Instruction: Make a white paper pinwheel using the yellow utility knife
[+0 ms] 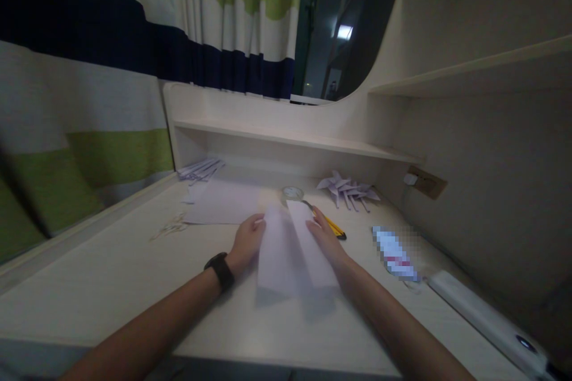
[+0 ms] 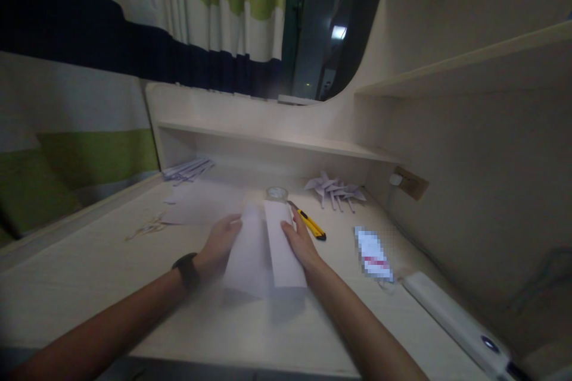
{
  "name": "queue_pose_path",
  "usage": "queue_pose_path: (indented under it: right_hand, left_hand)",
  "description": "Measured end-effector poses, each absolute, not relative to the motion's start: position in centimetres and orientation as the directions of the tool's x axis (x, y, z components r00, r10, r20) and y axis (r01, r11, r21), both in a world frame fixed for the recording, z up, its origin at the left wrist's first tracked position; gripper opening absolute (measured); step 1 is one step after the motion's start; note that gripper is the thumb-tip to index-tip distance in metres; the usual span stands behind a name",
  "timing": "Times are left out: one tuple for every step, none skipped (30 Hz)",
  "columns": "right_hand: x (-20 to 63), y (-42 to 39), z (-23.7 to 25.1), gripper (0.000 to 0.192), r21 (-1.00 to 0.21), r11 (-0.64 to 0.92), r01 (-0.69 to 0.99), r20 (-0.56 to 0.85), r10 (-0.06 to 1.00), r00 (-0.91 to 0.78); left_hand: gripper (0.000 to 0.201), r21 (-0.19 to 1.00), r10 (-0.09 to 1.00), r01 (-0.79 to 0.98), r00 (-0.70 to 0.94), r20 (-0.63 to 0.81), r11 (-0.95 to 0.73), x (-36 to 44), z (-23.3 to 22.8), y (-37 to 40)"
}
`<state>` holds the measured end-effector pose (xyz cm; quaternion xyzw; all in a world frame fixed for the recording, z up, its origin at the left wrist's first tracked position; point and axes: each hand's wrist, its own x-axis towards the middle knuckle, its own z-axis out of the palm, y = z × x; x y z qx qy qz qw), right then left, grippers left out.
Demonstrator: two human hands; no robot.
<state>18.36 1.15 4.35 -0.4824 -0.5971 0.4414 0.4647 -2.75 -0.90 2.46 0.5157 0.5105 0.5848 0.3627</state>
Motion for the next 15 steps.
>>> queue_pose_path:
  right_hand:
    - [18.3,1.1,4.3,0.071,-0.98,0.124,0.153,0.111,0.99,-0.09]
    - [18.2,1.1,4.2,0.075,-0.985,0.115,0.132,0.105,0.991,-0.08]
    - [18.1,1.0,4.1,0.078,-0.987,0.119,0.111,0.111,0.991,-0.076]
    - [18.0,0.9,4.1,0.08,-0.986,0.131,0.098,0.124,0.989,-0.077]
    - [17.8,0.8,4.0,0.081,-0.984,0.147,0.099,0.139,0.987,-0.081]
    - [17.7,0.7,4.0,0.083,-0.981,0.163,0.109,0.155,0.984,-0.085]
    - [17.5,0.7,3.9,0.085,-0.976,0.182,0.123,0.172,0.981,-0.089]
    - [17.4,0.6,3.9,0.087,-0.967,0.209,0.143,0.197,0.976,-0.093]
    - [17.3,0.5,3.8,0.088,-0.954,0.247,0.173,0.234,0.968,-0.091]
    - [17.2,0.5,3.7,0.089,-0.932,0.293,0.213,0.282,0.956,-0.082]
    - [17.2,0.5,3.6,0.09,-0.904,0.339,0.262,0.332,0.941,-0.07]
    - [17.2,0.5,3.6,0.091,-0.871,0.377,0.316,0.379,0.924,-0.058]
    - [17.2,0.5,3.5,0.092,-0.835,0.406,0.371,0.419,0.907,-0.047]
    - [17.3,0.6,3.4,0.093,-0.799,0.427,0.422,0.453,0.89,-0.042]
    - [17.4,0.6,3.4,0.094,-0.766,0.441,0.467,0.479,0.877,-0.042]
  left_hand:
    - [0.039,0.975,0.957,0.069,-0.188,0.219,-0.21,-2.5,2.5,-1.0]
    - [0.04,0.979,0.964,0.031,-0.172,0.204,-0.202,-2.2,2.5,-1.1]
    - [0.042,0.981,0.969,-0.014,-0.156,0.19,-0.195,-1.9,2.6,-1.3]
    - [0.044,0.979,0.974,-0.064,-0.137,0.182,-0.193,-1.7,2.7,-1.4]
    - [0.046,0.974,0.977,-0.119,-0.114,0.179,-0.193,-1.5,2.9,-1.6]
    - [0.047,0.966,0.98,-0.173,-0.087,0.18,-0.193,-1.4,3.0,-1.8]
    - [0.047,0.956,0.981,-0.221,-0.06,0.184,-0.193,-1.2,3.1,-1.9]
    - [0.047,0.946,0.981,-0.26,-0.038,0.19,-0.193,-1.1,3.2,-2.0]
    - [0.046,0.94,0.981,-0.281,-0.022,0.194,-0.192,-1.1,3.3,-2.1]
    - [0.045,0.939,0.98,-0.285,-0.014,0.197,-0.193,-1.1,3.5,-2.2]
    - [0.043,0.942,0.979,-0.269,-0.015,0.204,-0.201,-1.1,3.6,-2.2]
    - [0.041,0.948,0.976,-0.237,-0.022,0.214,-0.213,-1.1,3.7,-2.3]
    - [0.038,0.955,0.974,-0.194,-0.032,0.224,-0.226,-1.2,3.8,-2.3]
    - [0.037,0.962,0.973,-0.146,-0.043,0.227,-0.23,-1.2,3.9,-2.4]
    - [0.036,0.969,0.974,-0.103,-0.052,0.219,-0.224,-1.3,4.0,-2.4]
